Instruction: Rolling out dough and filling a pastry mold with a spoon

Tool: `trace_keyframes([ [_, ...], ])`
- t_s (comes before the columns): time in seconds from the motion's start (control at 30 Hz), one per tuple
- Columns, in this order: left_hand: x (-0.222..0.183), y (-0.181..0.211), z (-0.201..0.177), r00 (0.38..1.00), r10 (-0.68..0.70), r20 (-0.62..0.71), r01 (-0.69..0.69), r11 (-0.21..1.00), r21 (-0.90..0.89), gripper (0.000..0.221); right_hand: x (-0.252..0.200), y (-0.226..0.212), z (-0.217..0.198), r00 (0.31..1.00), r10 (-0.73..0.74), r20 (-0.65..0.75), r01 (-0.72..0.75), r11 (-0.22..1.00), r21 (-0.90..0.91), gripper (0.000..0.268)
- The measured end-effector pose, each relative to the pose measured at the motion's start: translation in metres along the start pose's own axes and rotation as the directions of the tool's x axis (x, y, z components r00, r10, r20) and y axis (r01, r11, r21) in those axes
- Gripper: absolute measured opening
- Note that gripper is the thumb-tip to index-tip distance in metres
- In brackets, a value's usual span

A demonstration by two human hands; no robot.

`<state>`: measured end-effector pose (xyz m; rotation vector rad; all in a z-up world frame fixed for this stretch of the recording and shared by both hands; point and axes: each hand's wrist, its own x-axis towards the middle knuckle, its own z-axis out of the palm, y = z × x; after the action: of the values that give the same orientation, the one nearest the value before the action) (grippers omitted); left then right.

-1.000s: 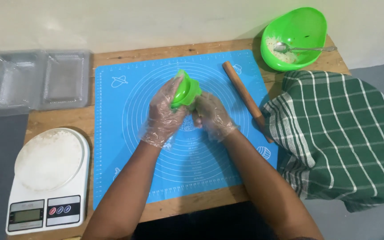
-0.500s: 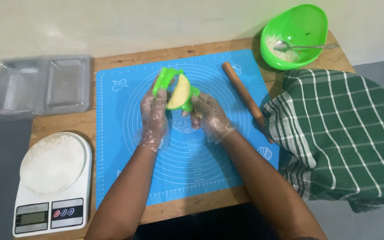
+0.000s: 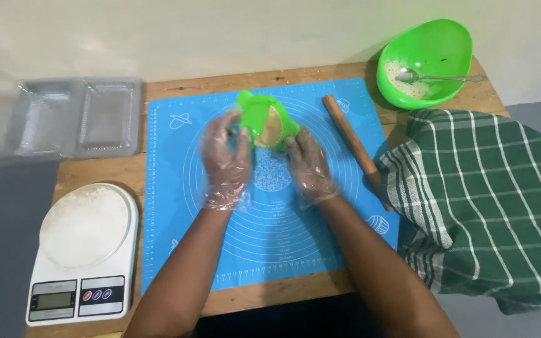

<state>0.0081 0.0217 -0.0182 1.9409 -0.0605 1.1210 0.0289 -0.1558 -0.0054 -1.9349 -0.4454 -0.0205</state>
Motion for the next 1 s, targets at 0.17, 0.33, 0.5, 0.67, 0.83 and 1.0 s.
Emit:
trace_keyframes([
  [0.17, 0.006, 0.030, -0.005, 0.991, 0.053, 0.119, -0.053, 0.999, -0.006, 0.029, 0.007, 0.019, 0.005, 0.995, -0.104, -0.012, 0.102, 0.988, -0.119, 0.022],
  [0.33, 0.001, 0.024, 0.011, 0.992, -0.024, 0.128, 0.046, 0.983, -0.176, 0.034, 0.008, 0.062, 0.009, 0.989, -0.149, -0.002, 0.149, 0.987, -0.054, 0.016],
  [0.5, -0.001, 0.018, 0.010, 0.945, -0.224, 0.238, 0.302, 0.878, -0.371, 0.029, 0.007, 0.044, 0.006, 0.939, -0.331, -0.094, 0.303, 0.924, -0.233, 0.015],
  [0.67, -0.015, -0.005, 0.023, 0.859, -0.431, 0.277, 0.512, 0.691, -0.510, 0.037, 0.004, 0.034, 0.009, 0.885, -0.429, -0.180, 0.371, 0.885, -0.282, 0.010],
  [0.83, -0.007, 0.025, 0.020, 0.781, -0.538, 0.316, 0.620, 0.612, -0.491, 0.042, -0.004, 0.005, 0.006, 0.880, -0.397, -0.259, 0.335, 0.908, -0.251, 0.014],
  [1.0, 0.003, 0.038, 0.008, 0.733, -0.588, 0.343, 0.606, 0.334, -0.722, 0.044, 0.001, 0.013, 0.001, 0.903, -0.237, -0.359, 0.154, 0.957, -0.244, 0.019],
])
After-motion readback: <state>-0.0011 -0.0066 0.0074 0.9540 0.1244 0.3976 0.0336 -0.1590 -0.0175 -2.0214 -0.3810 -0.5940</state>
